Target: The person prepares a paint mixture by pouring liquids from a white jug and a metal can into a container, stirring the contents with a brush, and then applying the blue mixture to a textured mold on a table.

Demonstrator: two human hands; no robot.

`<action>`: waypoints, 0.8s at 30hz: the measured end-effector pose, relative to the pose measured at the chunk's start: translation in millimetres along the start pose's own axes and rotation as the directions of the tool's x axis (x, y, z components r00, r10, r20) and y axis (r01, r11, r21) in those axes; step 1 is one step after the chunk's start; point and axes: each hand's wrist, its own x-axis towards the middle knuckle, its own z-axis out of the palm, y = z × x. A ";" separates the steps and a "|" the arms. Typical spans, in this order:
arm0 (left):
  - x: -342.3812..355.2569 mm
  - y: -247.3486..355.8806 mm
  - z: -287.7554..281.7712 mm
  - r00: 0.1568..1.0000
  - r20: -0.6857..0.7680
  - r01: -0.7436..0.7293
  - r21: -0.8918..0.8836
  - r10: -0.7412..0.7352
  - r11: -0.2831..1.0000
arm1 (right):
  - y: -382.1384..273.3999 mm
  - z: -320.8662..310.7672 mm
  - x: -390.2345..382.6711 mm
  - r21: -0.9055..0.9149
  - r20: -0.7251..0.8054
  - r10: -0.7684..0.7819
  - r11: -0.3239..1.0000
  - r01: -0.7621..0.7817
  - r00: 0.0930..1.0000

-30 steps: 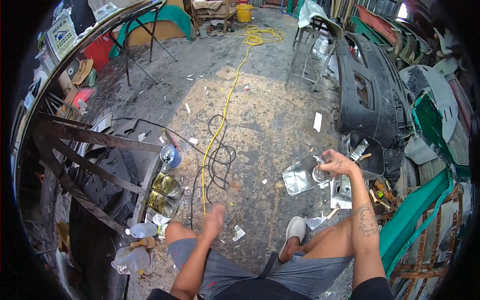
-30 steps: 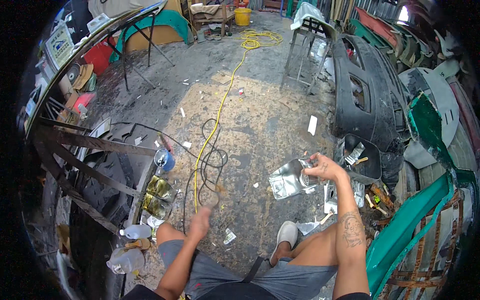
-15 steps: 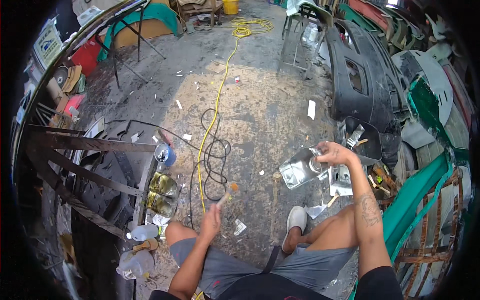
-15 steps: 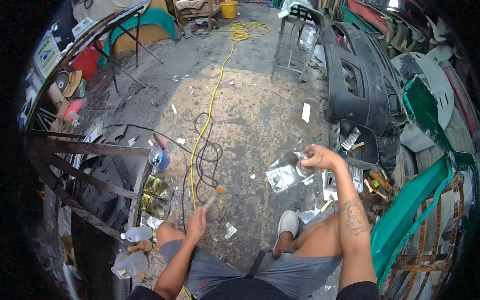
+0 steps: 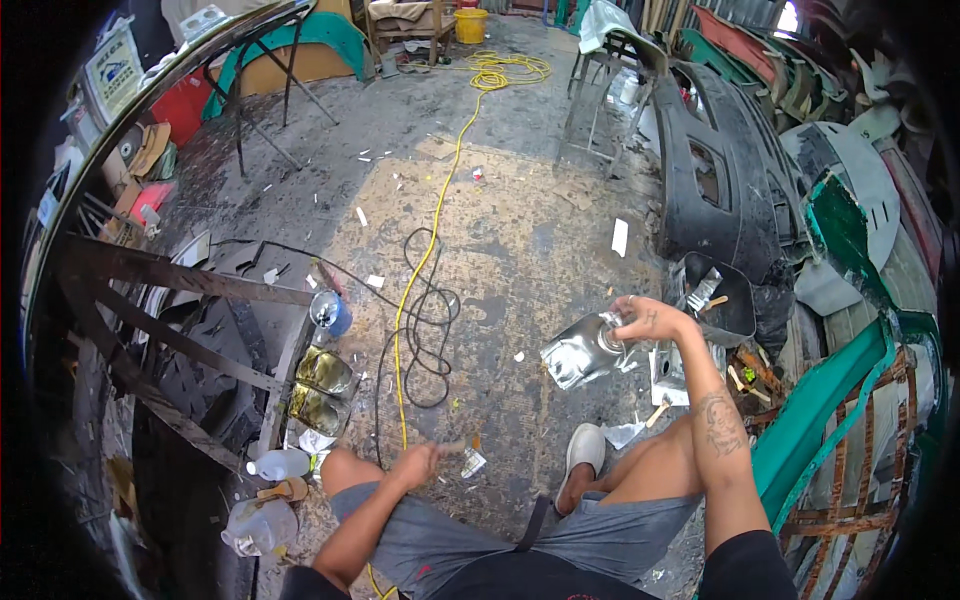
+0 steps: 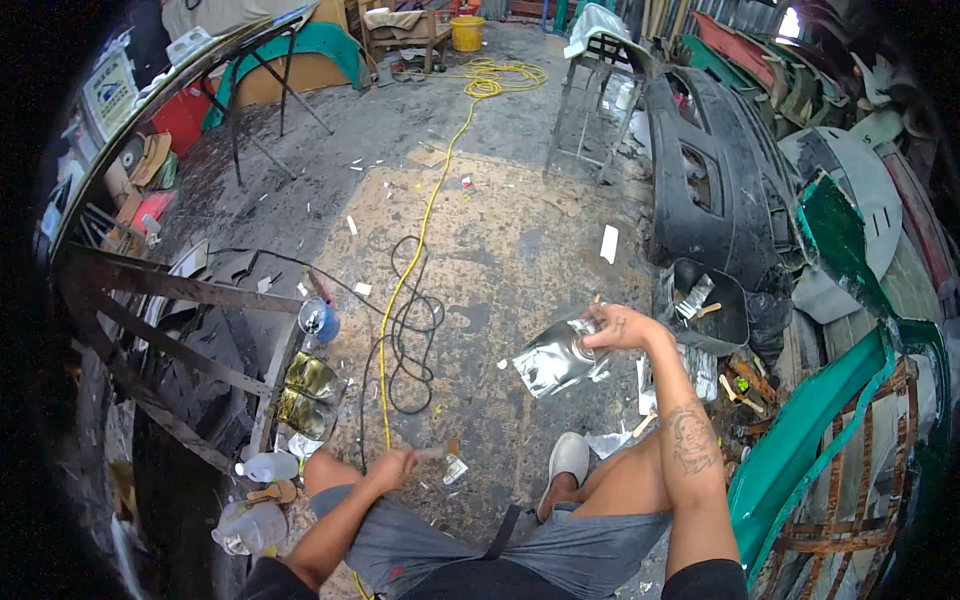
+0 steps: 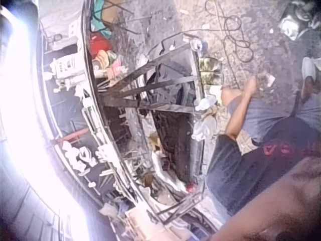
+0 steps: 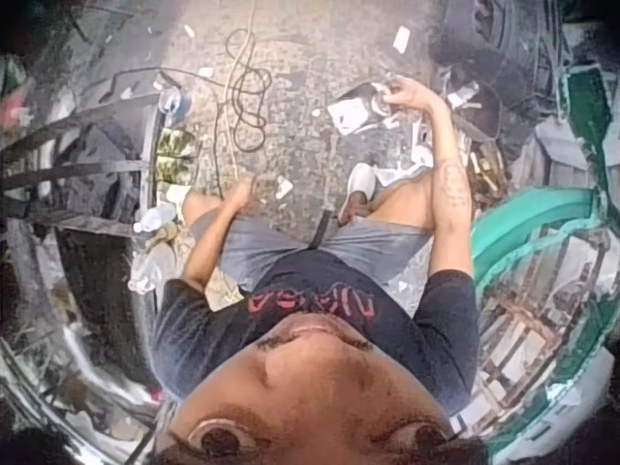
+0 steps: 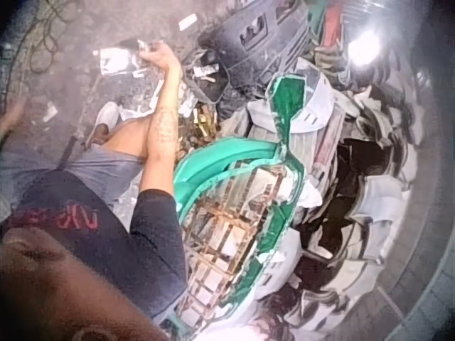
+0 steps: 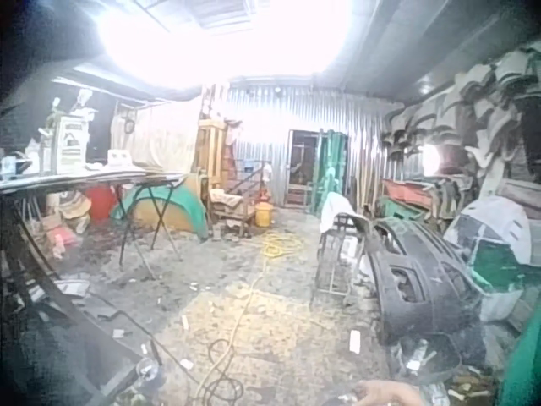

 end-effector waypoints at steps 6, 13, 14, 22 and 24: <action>-6.6 3.6 7.4 0.954 -0.231 0.143 -0.205 -0.190 0.968 | -24.7 -1.0 5.1 -0.042 0.008 -0.079 0.996 0.079 0.997; -19.9 32.3 -2.3 0.850 -0.325 0.333 -0.281 -0.416 0.900 | -45.2 3.1 8.1 -0.109 0.054 -0.075 0.991 0.080 0.996; -12.4 29.6 3.8 0.920 -0.267 0.259 -0.135 -0.287 0.956 | -40.9 -1.3 6.3 -0.122 0.044 -0.083 0.989 0.088 0.996; 10.3 71.8 -97.0 0.894 -0.220 0.164 -0.648 -0.390 0.744 | -23.6 -4.9 4.3 -0.137 0.057 -0.058 0.988 0.065 0.997; 23.0 52.4 -74.4 0.918 -0.089 -0.136 -0.986 -0.386 -0.096 | -23.7 -7.0 7.3 -0.113 0.057 -0.055 0.992 0.061 0.997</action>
